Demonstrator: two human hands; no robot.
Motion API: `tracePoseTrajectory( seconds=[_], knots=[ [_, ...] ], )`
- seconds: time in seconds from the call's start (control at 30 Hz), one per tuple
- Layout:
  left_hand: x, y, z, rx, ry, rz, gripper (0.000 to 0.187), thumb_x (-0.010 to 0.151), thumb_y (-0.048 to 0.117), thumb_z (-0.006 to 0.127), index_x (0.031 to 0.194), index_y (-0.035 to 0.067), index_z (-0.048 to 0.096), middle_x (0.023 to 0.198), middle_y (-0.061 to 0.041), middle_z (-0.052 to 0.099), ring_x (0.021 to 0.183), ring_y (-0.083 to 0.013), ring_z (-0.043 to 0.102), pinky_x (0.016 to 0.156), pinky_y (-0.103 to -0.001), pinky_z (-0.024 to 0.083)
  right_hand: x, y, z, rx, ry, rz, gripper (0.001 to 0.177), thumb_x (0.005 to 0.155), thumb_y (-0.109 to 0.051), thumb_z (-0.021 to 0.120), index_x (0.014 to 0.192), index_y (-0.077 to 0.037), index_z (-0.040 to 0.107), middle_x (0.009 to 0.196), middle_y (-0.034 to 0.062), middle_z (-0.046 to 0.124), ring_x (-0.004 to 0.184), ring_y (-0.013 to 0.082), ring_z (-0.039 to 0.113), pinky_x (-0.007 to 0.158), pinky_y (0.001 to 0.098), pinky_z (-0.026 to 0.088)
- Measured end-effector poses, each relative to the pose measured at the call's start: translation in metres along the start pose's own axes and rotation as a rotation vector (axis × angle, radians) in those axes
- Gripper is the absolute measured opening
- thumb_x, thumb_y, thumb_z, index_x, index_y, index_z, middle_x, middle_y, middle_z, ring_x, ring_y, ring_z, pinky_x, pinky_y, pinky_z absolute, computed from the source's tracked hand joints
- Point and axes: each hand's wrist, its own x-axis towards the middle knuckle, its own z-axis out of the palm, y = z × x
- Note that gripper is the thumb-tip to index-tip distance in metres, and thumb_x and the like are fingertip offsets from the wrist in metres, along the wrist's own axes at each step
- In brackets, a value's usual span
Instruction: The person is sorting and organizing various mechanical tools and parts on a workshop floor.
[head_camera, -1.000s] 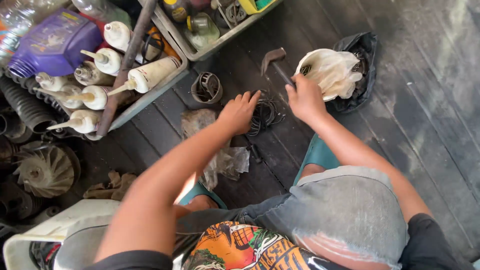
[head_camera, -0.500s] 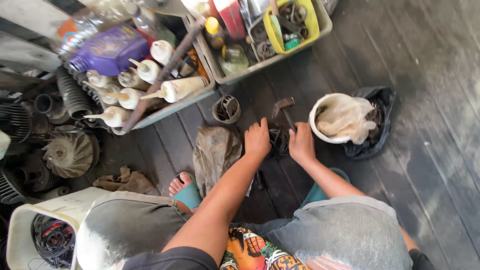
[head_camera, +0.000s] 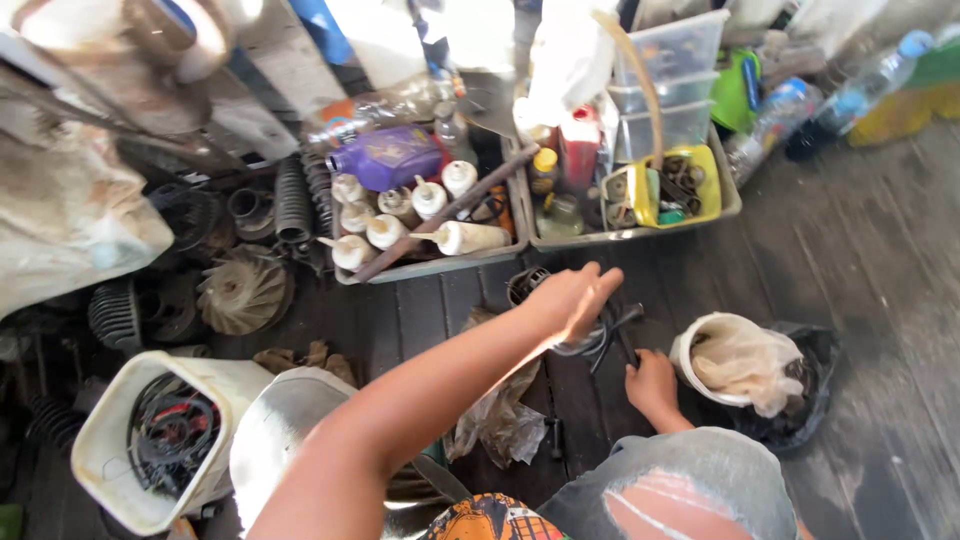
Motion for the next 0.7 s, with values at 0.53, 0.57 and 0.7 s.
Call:
tracePoseTrajectory(
  seconds=[0.53, 0.57, 0.7],
  knots=[
    [-0.110, -0.082, -0.235, -0.161, 0.908, -0.134, 0.057, 0.077, 0.002, 0.074, 0.129, 0.018, 0.059, 0.120, -0.023, 0.056, 0.104, -0.0444, 0.066, 0.086, -0.048, 0.056, 0.153, -0.404, -0.250, 1.008, -0.800, -0.453, 0.075, 0.080, -0.029, 0.084, 0.143, -0.001, 0.054, 0.124, 0.0041, 0.067, 0.107, 0.0121, 0.063, 0.095, 0.0308, 0.052],
    [-0.117, -0.086, -0.242, -0.152, 0.940, -0.230, 0.062, 0.078, -0.003, 0.065, 0.137, 0.014, 0.052, 0.124, -0.025, 0.054, 0.104, -0.0464, 0.064, 0.085, -0.049, 0.054, 0.156, -0.416, -0.241, 1.027, -0.795, -0.476, 0.065, 0.079, -0.023, 0.087, 0.133, 0.000, 0.058, 0.117, 0.0038, 0.069, 0.104, 0.0120, 0.065, 0.096, 0.0298, 0.054],
    [-0.139, -0.108, -0.263, -0.073, 1.012, -0.415, 0.050, 0.101, 0.003, 0.051, 0.149, 0.012, 0.044, 0.126, -0.024, 0.054, 0.104, -0.0439, 0.065, 0.088, -0.050, 0.053, 0.136, -0.487, -0.235, 0.951, -0.699, -0.567, 0.046, 0.075, -0.013, 0.088, 0.114, -0.004, 0.065, 0.099, -0.0009, 0.070, 0.091, 0.0084, 0.065, 0.084, 0.0274, 0.055]
  ],
)
